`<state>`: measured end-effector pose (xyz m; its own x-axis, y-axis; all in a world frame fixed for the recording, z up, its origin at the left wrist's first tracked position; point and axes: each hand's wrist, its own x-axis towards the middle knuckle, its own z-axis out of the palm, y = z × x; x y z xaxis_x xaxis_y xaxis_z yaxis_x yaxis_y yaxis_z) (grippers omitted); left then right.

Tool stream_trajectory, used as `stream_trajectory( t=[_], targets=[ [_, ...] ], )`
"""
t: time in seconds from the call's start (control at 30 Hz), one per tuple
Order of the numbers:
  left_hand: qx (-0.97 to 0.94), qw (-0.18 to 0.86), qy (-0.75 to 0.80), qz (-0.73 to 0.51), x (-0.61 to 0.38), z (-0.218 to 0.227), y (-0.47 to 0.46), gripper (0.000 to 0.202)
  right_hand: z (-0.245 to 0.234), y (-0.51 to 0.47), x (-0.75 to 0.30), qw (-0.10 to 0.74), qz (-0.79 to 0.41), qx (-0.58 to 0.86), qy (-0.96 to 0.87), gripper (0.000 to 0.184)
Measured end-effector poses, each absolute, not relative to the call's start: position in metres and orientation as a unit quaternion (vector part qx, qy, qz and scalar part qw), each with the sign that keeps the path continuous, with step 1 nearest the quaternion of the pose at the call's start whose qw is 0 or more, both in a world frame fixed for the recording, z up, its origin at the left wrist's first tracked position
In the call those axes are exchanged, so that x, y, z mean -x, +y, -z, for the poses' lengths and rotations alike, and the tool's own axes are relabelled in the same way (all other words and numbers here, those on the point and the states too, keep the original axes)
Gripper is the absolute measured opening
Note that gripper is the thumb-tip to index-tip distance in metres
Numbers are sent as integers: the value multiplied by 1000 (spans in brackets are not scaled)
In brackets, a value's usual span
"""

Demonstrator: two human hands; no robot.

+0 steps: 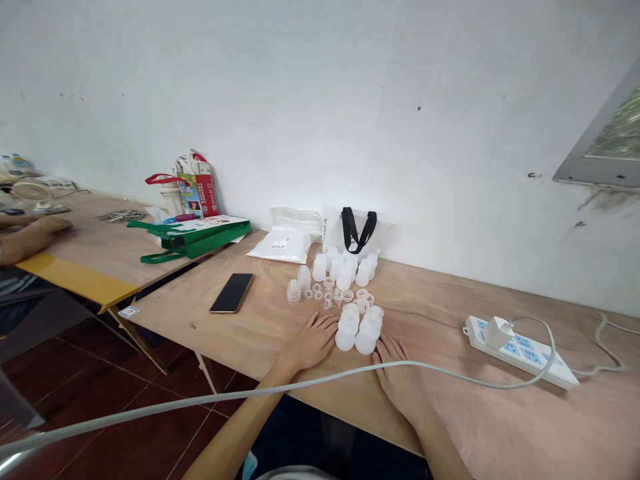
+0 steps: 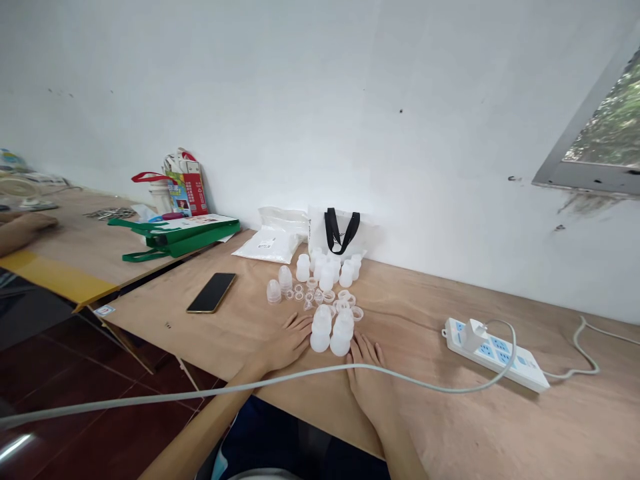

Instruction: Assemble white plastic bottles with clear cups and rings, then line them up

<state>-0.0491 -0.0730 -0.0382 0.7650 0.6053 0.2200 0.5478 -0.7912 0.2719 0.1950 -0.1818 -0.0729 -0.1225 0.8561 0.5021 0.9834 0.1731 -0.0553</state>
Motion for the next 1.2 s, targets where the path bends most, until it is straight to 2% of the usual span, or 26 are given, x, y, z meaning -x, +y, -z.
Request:
stream_trajectory(
  t=[1.2],
  targets=[
    [-935,86,310,-148,50,39,-75,43,75,-182,-194,217,149,624,-736,44]
  ],
)
